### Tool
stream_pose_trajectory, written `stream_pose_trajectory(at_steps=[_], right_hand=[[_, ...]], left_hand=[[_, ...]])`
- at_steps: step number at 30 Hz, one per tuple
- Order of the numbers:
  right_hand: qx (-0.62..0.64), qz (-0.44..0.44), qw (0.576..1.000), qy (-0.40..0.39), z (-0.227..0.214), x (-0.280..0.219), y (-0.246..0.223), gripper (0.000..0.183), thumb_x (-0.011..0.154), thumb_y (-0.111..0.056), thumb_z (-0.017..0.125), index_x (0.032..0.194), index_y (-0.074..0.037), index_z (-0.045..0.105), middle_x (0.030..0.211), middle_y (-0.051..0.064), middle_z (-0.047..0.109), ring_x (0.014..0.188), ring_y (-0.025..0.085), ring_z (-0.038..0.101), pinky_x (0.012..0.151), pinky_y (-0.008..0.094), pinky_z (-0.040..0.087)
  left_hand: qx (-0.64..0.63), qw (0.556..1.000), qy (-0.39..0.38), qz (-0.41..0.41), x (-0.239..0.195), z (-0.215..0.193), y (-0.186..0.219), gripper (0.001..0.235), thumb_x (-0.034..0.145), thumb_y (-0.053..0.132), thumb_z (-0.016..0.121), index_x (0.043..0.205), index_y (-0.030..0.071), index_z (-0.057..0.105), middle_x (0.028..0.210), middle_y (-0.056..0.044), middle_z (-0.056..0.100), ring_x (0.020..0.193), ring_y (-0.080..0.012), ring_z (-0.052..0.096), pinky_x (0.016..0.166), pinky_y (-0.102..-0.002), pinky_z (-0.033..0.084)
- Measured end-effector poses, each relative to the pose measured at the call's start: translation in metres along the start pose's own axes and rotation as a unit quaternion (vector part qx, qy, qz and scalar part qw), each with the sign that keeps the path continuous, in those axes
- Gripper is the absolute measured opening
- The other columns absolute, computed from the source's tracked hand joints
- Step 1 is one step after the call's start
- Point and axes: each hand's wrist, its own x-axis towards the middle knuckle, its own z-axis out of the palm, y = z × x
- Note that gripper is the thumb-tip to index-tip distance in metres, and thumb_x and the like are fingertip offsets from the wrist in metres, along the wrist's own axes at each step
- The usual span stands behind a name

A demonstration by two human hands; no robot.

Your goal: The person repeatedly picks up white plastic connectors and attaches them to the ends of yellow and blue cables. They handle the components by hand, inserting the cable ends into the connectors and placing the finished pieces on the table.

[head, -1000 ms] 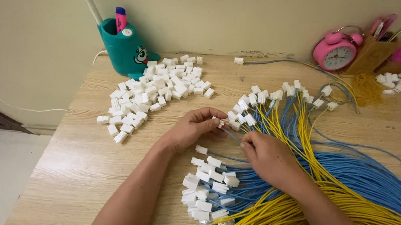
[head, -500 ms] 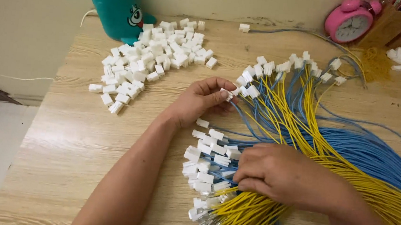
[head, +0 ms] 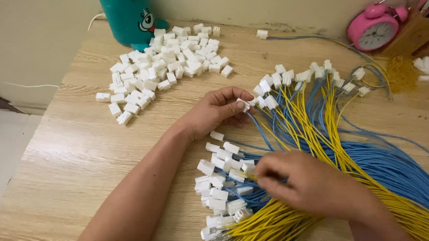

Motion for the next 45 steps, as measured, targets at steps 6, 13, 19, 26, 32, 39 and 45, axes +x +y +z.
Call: stream_pose_trajectory(at_steps=[6,13,19,26,32,39,45], right_hand=[[0.274,0.246,0.923,0.109,-0.007,0.005,0.004,0.017,0.094,-0.021,0.055,0.092,-0.006,0.063,0.067,0.008,0.065,0.063,0.017,0.064,0.064,0.03,0.052],[0.338,0.209,0.872,0.285,0.002,0.039,0.046,0.015,0.09,-0.01,0.066,0.089,0.004,0.061,0.049,0.014,0.051,0.033,0.02,0.05,0.032,0.026,0.039],[0.301,0.249,0.869,0.303,0.011,0.051,0.058,0.018,0.081,-0.008,0.074,0.09,0.005,0.066,0.063,0.013,0.058,0.043,0.018,0.06,0.035,0.026,0.046],[0.264,0.238,0.884,0.304,0.015,0.051,0.06,0.017,0.083,-0.009,0.074,0.092,0.004,0.068,0.066,0.011,0.058,0.048,0.016,0.059,0.041,0.027,0.048],[0.287,0.21,0.872,0.337,0.02,0.049,0.067,0.016,0.085,-0.015,0.073,0.087,0.0,0.07,0.062,0.008,0.056,0.054,0.012,0.053,0.047,0.025,0.042],[0.25,0.208,0.889,0.321,0.022,0.052,0.077,0.016,0.086,-0.018,0.073,0.082,-0.002,0.075,0.062,0.011,0.061,0.058,0.017,0.055,0.052,0.029,0.044],[0.218,0.245,0.891,0.314,0.015,0.049,0.056,0.017,0.08,-0.019,0.076,0.076,-0.002,0.074,0.058,0.008,0.059,0.059,0.016,0.053,0.055,0.029,0.043]], left_hand=[[-0.009,1.0,0.018,-0.012,0.001,0.0,-0.002,0.018,0.095,0.01,0.058,0.112,0.007,0.06,0.104,-0.015,0.072,0.089,-0.0186,0.069,0.078,-0.029,0.059],[-0.037,0.999,0.02,0.014,0.008,-0.004,-0.013,0.023,0.094,0.002,0.058,0.116,-0.001,0.061,0.096,-0.011,0.067,0.085,-0.0218,0.07,0.076,-0.033,0.064],[-0.076,0.996,0.041,0.006,0.009,-0.005,-0.018,0.021,0.09,0.002,0.065,0.11,-0.004,0.063,0.094,-0.015,0.067,0.08,-0.0252,0.072,0.072,-0.035,0.066],[-0.051,0.998,0.047,0.005,0.013,-0.008,-0.026,0.017,0.088,0.005,0.069,0.101,-0.005,0.064,0.085,-0.014,0.065,0.075,-0.027,0.072,0.068,-0.036,0.066],[-0.036,0.998,0.054,-0.002,0.008,-0.001,-0.017,0.015,0.093,0.005,0.061,0.104,-0.005,0.064,0.087,-0.012,0.063,0.081,-0.0253,0.071,0.074,-0.036,0.065],[-0.073,0.995,0.062,-0.025,0.007,0.0,-0.018,0.02,0.095,0.001,0.053,0.112,-0.004,0.062,0.094,-0.01,0.06,0.09,-0.0237,0.07,0.085,-0.038,0.063],[-0.085,0.995,0.05,-0.028,0.008,-0.002,-0.021,0.019,0.095,0.002,0.055,0.112,-0.004,0.062,0.096,-0.012,0.064,0.092,-0.0257,0.071,0.083,-0.037,0.063]])
